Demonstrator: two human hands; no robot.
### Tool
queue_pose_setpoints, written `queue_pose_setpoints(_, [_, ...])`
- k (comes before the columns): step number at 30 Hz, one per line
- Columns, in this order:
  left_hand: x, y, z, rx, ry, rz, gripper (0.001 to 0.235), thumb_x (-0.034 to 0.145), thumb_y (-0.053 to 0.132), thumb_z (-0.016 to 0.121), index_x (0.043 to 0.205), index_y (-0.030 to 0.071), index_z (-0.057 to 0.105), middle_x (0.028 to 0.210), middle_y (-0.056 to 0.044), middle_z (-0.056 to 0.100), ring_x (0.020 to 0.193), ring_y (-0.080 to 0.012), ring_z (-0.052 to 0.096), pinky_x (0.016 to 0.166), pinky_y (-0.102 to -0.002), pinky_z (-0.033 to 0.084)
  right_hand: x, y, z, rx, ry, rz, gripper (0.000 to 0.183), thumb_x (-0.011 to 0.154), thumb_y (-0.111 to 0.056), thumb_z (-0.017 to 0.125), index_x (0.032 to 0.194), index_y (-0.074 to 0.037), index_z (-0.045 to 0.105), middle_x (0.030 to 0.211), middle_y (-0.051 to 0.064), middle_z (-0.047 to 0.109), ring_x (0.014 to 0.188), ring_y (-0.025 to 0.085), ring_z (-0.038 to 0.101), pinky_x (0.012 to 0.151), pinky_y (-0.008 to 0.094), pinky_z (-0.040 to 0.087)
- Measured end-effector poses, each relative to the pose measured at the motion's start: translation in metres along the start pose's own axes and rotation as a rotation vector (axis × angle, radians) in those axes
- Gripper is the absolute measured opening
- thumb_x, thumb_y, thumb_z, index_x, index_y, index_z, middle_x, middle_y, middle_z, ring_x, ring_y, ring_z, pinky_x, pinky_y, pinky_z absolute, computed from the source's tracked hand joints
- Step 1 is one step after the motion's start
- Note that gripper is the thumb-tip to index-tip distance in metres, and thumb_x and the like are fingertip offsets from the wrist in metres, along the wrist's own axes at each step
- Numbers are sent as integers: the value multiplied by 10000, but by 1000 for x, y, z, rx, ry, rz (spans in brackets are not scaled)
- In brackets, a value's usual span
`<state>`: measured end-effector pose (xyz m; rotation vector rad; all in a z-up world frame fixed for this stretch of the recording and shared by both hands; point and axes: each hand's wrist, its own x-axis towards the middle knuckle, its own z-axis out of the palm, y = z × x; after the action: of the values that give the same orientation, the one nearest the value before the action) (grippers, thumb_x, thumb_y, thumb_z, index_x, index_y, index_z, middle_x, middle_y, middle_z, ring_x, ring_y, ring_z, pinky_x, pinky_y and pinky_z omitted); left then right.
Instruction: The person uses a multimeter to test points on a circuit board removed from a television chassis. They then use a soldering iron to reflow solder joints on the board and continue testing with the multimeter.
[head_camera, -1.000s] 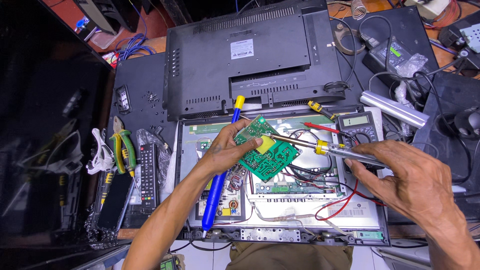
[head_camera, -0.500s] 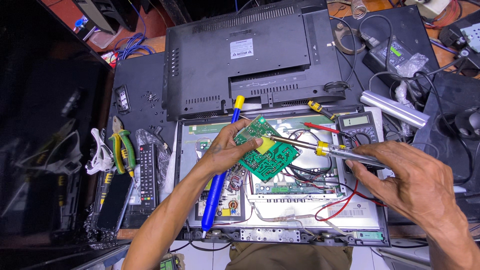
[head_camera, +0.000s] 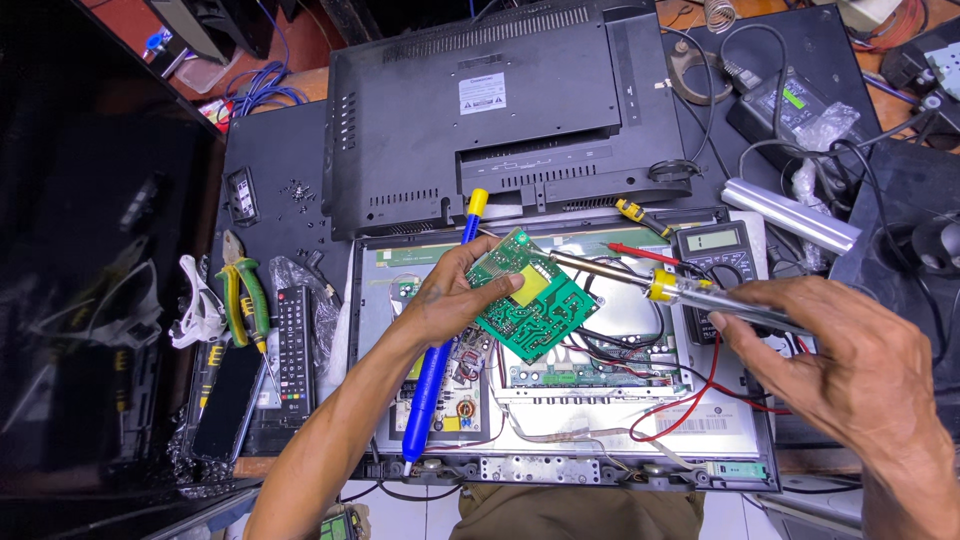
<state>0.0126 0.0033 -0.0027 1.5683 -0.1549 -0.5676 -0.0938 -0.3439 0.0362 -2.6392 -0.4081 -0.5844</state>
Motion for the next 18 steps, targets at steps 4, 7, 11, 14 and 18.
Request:
queue_pose_setpoints(4, [-1,3,0,8,2,-32,241,914,205,731,1119,104,654,1018,-38,751,886,-161,746,776,-280,640,3,1,-7,71,10,73,260,924,-211,817,1118,-54,743,1062,60,760,908,213,713,855,335,518])
queue_pose_setpoints(7, [-2,12,4,67,3,-22,282,903,249,729,1145,116,669,989,-19,747,891,-150,741,820,-278,603,3,9,-8,-10,17,189,339,1006,-219,769,1283,-44,681,1168,74,735,983,256,708,877,383,522])
queue_pose_setpoints(11, [-6,20,11,137,26,41,298,895,247,737,1158,115,686,983,23,697,930,-99,666,886,-238,524,19,12,-12,-13,65,115,332,1046,-47,647,1349,74,586,1248,214,684,1112,375,672,967,463,514])
queue_pose_setpoints(14, [-10,27,19,72,-16,60,269,898,213,748,1135,105,682,994,4,709,915,-114,682,862,-251,556,30,8,-18,-179,41,152,329,1075,-91,595,1384,18,573,1275,179,695,1098,394,684,837,529,546])
queue_pose_setpoints(18, [-8,39,35,108,-32,100,202,898,219,755,1066,125,692,978,18,688,922,-118,666,842,-256,554,42,-10,-32,-329,-217,453,382,1021,-267,530,1398,-215,547,1146,143,655,784,543,716,660,699,574])
